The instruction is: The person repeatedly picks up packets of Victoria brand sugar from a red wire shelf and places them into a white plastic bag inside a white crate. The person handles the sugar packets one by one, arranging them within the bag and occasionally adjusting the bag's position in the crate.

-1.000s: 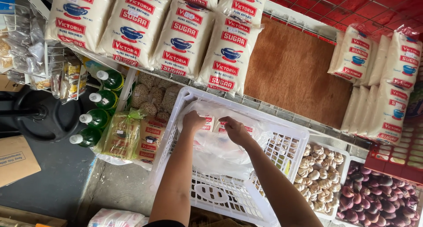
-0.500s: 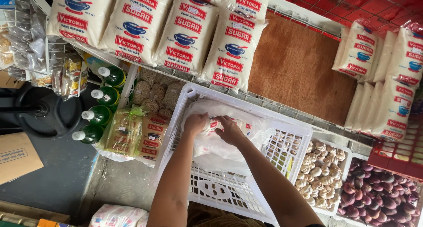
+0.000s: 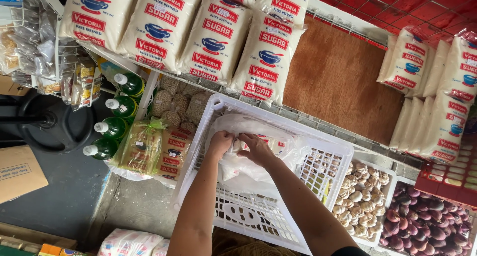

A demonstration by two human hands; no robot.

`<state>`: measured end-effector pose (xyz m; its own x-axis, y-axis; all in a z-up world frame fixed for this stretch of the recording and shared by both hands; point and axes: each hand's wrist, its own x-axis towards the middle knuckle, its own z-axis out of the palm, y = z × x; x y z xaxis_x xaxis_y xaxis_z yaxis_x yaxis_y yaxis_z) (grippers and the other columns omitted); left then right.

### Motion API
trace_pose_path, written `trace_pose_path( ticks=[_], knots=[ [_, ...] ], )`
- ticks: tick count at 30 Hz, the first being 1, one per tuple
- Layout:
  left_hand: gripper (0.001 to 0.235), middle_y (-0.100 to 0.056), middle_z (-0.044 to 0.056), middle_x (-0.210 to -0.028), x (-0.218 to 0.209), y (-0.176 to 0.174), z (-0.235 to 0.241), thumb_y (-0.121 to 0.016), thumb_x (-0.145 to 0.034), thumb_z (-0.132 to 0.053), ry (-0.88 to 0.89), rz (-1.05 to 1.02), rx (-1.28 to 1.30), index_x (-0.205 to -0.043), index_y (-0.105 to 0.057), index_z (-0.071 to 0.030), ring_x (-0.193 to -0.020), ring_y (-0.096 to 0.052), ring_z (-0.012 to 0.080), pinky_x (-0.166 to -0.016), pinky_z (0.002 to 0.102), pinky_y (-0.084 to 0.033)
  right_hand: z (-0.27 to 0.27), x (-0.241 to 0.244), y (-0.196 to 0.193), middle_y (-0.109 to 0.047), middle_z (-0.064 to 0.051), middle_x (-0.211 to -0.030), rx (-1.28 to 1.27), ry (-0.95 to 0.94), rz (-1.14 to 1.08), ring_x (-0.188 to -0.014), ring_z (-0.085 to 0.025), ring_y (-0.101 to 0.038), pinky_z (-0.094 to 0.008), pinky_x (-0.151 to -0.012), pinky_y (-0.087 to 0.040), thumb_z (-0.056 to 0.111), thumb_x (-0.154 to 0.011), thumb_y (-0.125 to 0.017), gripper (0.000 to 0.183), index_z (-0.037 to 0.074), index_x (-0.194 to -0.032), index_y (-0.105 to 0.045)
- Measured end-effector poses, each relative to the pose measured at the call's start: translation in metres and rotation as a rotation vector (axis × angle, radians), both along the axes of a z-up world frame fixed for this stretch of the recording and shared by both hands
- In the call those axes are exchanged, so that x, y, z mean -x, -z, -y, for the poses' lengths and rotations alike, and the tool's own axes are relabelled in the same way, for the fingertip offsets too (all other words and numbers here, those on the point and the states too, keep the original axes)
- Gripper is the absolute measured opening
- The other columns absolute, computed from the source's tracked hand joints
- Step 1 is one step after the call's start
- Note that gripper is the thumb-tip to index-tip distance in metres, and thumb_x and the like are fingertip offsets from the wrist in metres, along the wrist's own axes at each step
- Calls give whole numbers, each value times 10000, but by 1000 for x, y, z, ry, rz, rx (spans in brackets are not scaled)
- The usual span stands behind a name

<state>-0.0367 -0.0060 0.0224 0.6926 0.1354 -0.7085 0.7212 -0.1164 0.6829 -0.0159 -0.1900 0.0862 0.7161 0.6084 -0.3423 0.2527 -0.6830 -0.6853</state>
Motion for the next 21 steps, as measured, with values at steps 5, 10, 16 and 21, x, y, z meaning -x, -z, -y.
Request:
trace_pose_path(
  ticks=[5,10,16,21],
  knots=[
    [244,-734,224,-968,11,32,-2,-611,-909,-201,195,148,-444,-1001,-737,-13,-944,-695,396,-855,491,-538,9,14,-2,-599,-106,-1406,-119,30,98,-1235,-326,-609,-446,-982,-546,302,-797,-855,553,99,-1262,-635],
    [197,-680,238,-1070,32,13,14,-598,-913,-58,422,459,-714,-1088,-677,-14,-1028,-662,422,-927,498,-524,8,32,-44,-651,-56,-1201,-4,66,192,-1149,-302,-627,-446,-846,-567,292,-756,-871,412,119,-1077,-680],
    [546,-654,197,-1136,48,-57,38,-789,-578,-116,616,669,-316,-1100,-661,-23,-1097,-639,402,-944,456,-524,11,41,-51,-650,-39,-1044,-18,209,329,-1053,-314,-631,-462,-826,-564,223,-744,-851,324,138,-1006,-679],
    [411,-760,80,-1054,55,-35,59,-783,-839,-357,576,373,-638,-1183,-703,-146,-1015,-728,305,-890,463,-553,19,46,-58,-682,-51,-1047,-10,185,308,-1044,-329,-655,-476,-847,-556,172,-832,-814,221,141,-1011,-689]
  ],
)
